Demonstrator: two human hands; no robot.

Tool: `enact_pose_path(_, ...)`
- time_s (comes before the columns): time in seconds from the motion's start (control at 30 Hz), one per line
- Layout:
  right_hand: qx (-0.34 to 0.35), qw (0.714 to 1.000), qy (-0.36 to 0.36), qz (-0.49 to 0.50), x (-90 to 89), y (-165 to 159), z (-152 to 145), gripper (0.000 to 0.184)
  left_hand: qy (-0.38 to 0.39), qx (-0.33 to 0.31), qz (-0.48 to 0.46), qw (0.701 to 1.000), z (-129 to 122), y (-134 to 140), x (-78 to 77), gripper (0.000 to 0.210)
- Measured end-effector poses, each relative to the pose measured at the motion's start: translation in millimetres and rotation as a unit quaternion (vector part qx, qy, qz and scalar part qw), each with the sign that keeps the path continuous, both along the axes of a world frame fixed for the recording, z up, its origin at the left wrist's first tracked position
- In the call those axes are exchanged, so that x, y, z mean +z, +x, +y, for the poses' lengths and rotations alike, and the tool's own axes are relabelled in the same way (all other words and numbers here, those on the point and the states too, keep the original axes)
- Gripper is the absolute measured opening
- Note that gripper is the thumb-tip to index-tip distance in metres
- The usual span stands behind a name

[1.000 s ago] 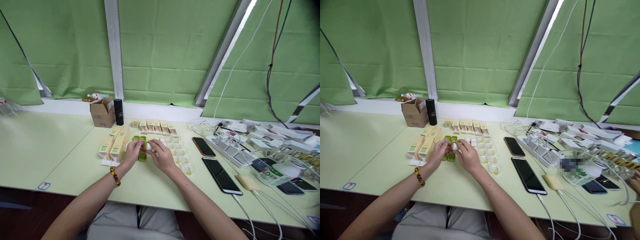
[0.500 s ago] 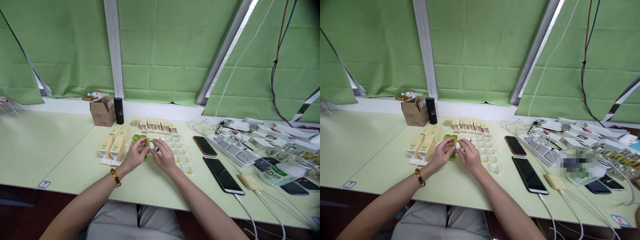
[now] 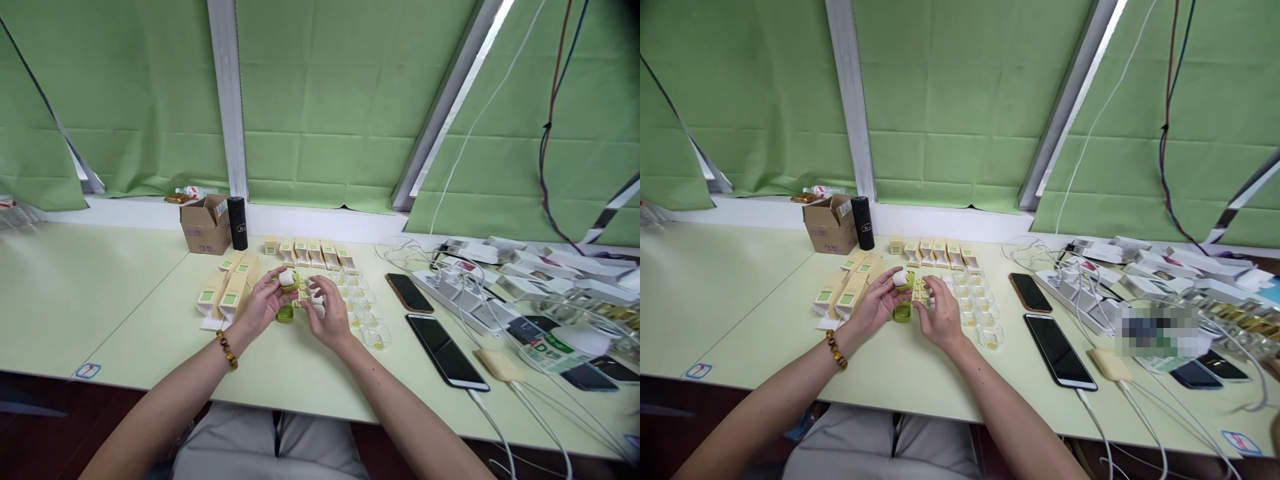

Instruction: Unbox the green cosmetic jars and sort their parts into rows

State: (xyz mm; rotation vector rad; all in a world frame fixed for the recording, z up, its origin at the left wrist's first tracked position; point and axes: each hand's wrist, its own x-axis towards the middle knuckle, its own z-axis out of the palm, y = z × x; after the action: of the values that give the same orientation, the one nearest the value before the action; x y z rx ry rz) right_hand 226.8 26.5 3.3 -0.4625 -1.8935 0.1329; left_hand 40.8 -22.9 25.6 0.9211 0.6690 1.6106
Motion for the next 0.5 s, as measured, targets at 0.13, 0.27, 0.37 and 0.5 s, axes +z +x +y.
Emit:
enact_pose_path(0.13, -0.010, 1.000, 0.012, -0.009, -2.4, -0.7, 1.1, 0.052, -0.006, -0.001, 0.013, 1.000, 0.5, 0.3, -1.2, 0.042)
enact_pose_path(0.27, -0.025, 0.998, 0.049, -0.018, 3.2, -0.8, -1.0, 0.054, 0.026, 0.065, 0.135, 0.988, -2.2, 7.2, -3.0, 0.047)
enact_pose_path(0.37, -0.027, 0.996, 0.074, -0.038, 6.6, -0.9, -1.9, 0.055, 0.074, 0.133, 0.240, 0.959, -8.4, 13.0, -4.0, 0.045)
enact_pose_path(0.5, -0.022, 0.996, 0.074, -0.047, 5.1, -0.3, -0.5, 0.053, 0.122, 0.190, 0.338, 0.914, -16.7, 16.9, -5.3, 0.041)
